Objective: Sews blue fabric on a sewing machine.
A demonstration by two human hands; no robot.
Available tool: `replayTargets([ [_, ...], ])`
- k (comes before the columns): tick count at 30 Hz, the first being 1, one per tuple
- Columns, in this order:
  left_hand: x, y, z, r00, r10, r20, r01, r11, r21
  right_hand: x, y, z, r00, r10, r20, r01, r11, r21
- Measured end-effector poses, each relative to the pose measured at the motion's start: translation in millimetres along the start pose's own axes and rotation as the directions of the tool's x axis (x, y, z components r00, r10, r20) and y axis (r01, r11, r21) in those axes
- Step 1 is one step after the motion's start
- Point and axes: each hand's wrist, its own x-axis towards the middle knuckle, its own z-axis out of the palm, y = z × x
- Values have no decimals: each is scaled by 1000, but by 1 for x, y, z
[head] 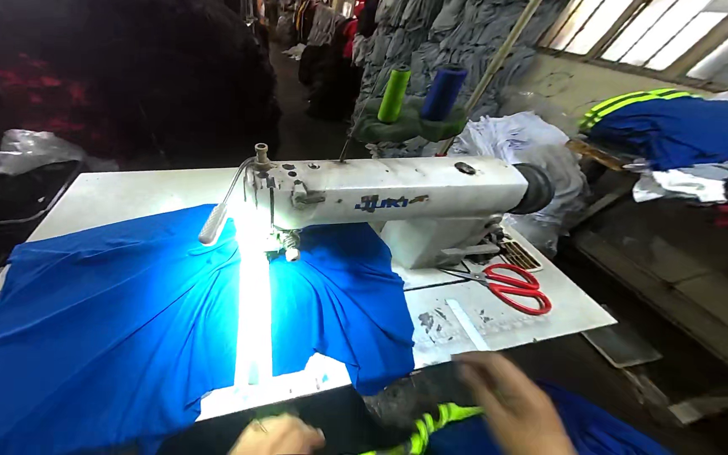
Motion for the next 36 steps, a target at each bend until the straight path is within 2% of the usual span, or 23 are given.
replayTargets([
  [2, 13, -1, -43, 965, -25, -261, 65, 988, 144, 9, -67, 53, 953, -302, -6, 299, 940, 162],
  [4, 23, -32, -61, 912, 1, -410, 116, 958, 261, 20, -109, 96, 863, -504, -23, 500, 848, 173],
  [5, 27, -50, -61, 896, 48, -442, 98, 949, 301, 28, -120, 112, 821, -570, -31, 569, 811, 136],
  [7, 29, -75, -55, 906, 112, -408, 17, 954, 301, 42, -127, 136, 775, -632, -31, 632, 772, 67],
  [11, 26, -86, -42, 923, 127, -364, -24, 962, 273, 50, -115, 158, 787, -616, -16, 616, 785, 58],
  [21, 23, -90, -38, 924, 140, -356, -22, 948, 316, 45, -110, 158, 803, -595, -28, 595, 799, 85],
  [24, 24, -89, -37, 914, 216, -344, -78, 924, 375, 46, -110, 158, 802, -597, -24, 597, 798, 77],
  [26, 27, -76, -44, 931, 241, -274, -126, 917, 380, 46, -110, 157, 800, -599, -20, 599, 797, 76],
  [28, 32, -50, -57, 955, 191, -227, -116, 944, 308, 46, -111, 156, 797, -603, -23, 603, 794, 73],
  [31, 27, -66, -50, 952, 200, -230, -105, 924, 368, 46, -110, 157, 803, -596, -27, 596, 800, 73],
  [34, 32, -50, -59, 960, 175, -218, -112, 955, 276, 46, -111, 156, 802, -596, -23, 596, 799, 78],
  [36, 29, -61, -54, 952, 197, -234, -124, 948, 293, 46, -110, 156, 801, -598, -20, 598, 798, 79],
])
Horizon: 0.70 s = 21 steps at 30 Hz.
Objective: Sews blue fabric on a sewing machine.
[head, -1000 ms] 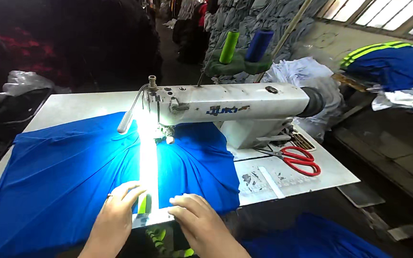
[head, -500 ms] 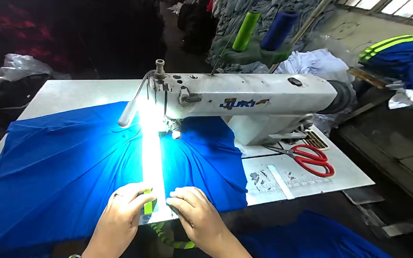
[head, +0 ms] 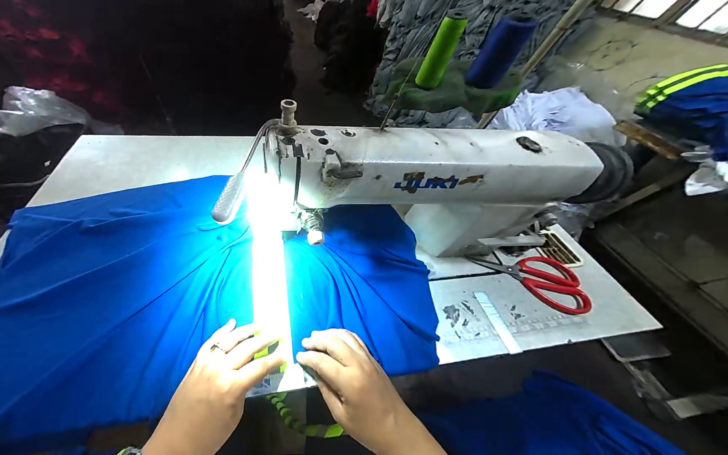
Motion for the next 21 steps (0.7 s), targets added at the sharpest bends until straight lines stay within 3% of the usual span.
replayTargets([
  [3, -17, -25, 22, 995, 73, -67, -65, 992, 111, 0, 1, 1, 1000, 3, 6, -3, 1000, 3],
  [9, 8, 11, -10, 1000, -23, 18, 23, 1000, 11, 1, 0, -1, 1000, -1, 10, 1, 1000, 11],
  [14, -16, -26, 23, 994, 84, -69, -75, 989, 125, 1, 1, 1, 1000, 6, 25, -6, 1000, -1],
  [21, -15, -24, 22, 989, 137, -47, -128, 980, 150, 0, -2, 2, 999, -34, 41, 38, 994, -100],
])
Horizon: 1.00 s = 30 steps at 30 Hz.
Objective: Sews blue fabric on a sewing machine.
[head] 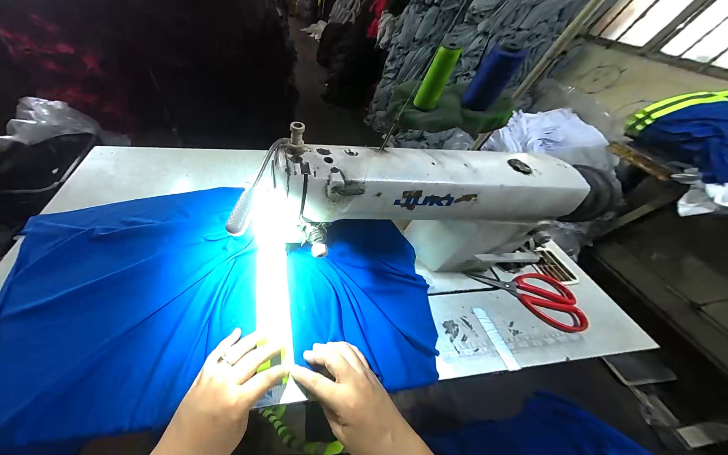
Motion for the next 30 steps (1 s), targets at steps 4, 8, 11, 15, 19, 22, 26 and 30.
replayTargets([
  [4, -1, 9, -11, 995, 33, 92, -31, 999, -21, 6, -14, -1, 1000, 4, 19, -2, 993, -114],
  [8, -2, 10, -23, 986, 31, 165, -24, 999, -45, 7, -21, -1, 999, 32, 40, -26, 990, -137],
  [11, -1, 11, -27, 981, 36, 191, -21, 996, -81, 8, -21, -3, 998, 32, 55, -25, 992, -127],
  [15, -1, 11, -27, 972, 28, 233, -1, 993, -115, 11, -22, -7, 994, 55, 93, -46, 994, -103],
  [19, 19, 12, -39, 957, -31, 289, 70, 989, -127, 27, -12, -6, 992, 67, 109, -57, 994, -92],
  [22, 36, -6, -34, 962, -35, 271, 79, 985, -154, 49, 4, 0, 995, 62, 83, -52, 992, -114],
  [26, 45, -49, -4, 965, -7, 263, 45, 990, -136, 77, 23, 4, 976, 153, 152, -142, 987, -77],
  [30, 77, -71, -7, 928, -77, 365, 132, 983, -126, 105, 38, 5, 917, 290, 273, -280, 957, -75],
])
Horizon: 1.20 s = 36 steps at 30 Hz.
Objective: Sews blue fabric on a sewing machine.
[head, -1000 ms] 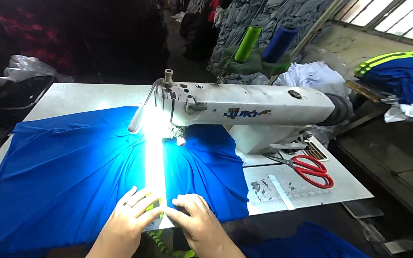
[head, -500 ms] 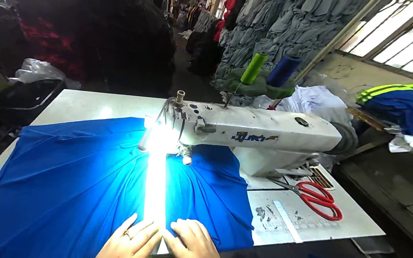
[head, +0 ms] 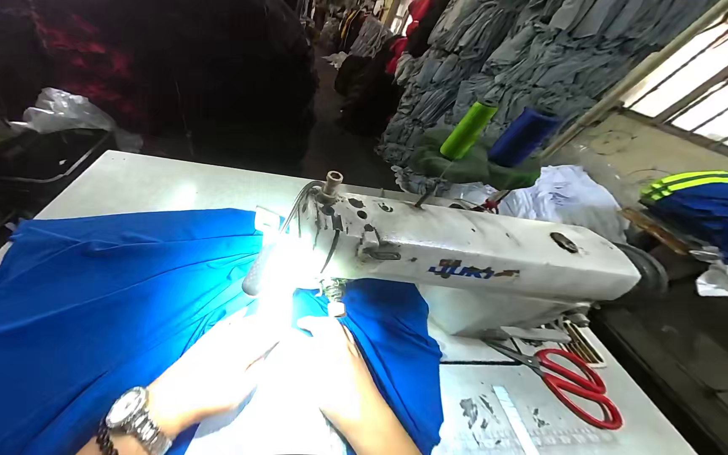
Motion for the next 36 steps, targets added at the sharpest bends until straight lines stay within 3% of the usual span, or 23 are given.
replayTargets([
  [2, 17, -8, -10, 996, -39, 81, 40, 999, -17, 15, 3, -3, 987, 143, 77, -147, 988, 43],
  [4, 30, -15, -19, 985, -86, 152, 91, 995, -30, 24, 7, 2, 977, 197, 78, -202, 978, 52],
  [8, 46, -21, -26, 968, -172, 181, 181, 983, -34, 1, 8, -18, 990, 39, -133, -34, 999, 39],
  [11, 47, -20, -27, 967, -192, 167, 199, 980, -28, -37, 36, -77, 826, -83, -558, 94, 996, -10],
  [14, 45, -22, -22, 971, -187, 146, 189, 982, -2, -52, 104, -174, 611, -96, -786, -73, 982, -177],
  [15, 45, -22, -21, 972, -185, 148, 186, 983, 6, -49, 134, -205, 573, -61, -817, -172, 966, -193],
  [17, 45, -21, -19, 977, -172, 123, 172, 985, 18, -36, 191, -256, 611, 194, -767, -394, 915, -82],
  [19, 43, -23, -15, 982, -163, 91, 161, 987, 26, -15, 230, -286, 608, 532, -589, -625, 778, 59],
  [20, 42, -24, -14, 983, -161, 87, 159, 987, 29, -8, 250, -292, 581, 646, -495, -725, 687, 45],
  [22, 42, -24, -12, 984, -159, 77, 157, 987, 38, -4, 270, -296, 544, 742, -393, -809, 587, -11],
  [25, 42, -24, -12, 982, -170, 86, 167, 985, 37, -37, 256, -267, 513, 668, -539, -743, 660, 110],
  [28, 43, -23, -13, 979, -181, 98, 178, 983, 35, -93, 282, -202, 432, 513, -742, -532, 809, 250],
  [30, 42, -24, -13, 983, -165, 75, 163, 986, 30, -103, 294, -187, 401, 523, -752, -389, 841, 377],
  [32, 41, -24, -13, 984, -166, 69, 163, 986, 37, -89, 292, -203, 355, 580, -733, -284, 814, 507],
  [34, 42, -22, -13, 988, -148, 42, 147, 989, 28, -67, 270, -221, 343, 656, -673, -282, 755, 592],
  [36, 46, -11, -23, 984, -170, 57, 169, 985, 22, -58, 274, -222, 339, 665, -666, -288, 747, 600],
])
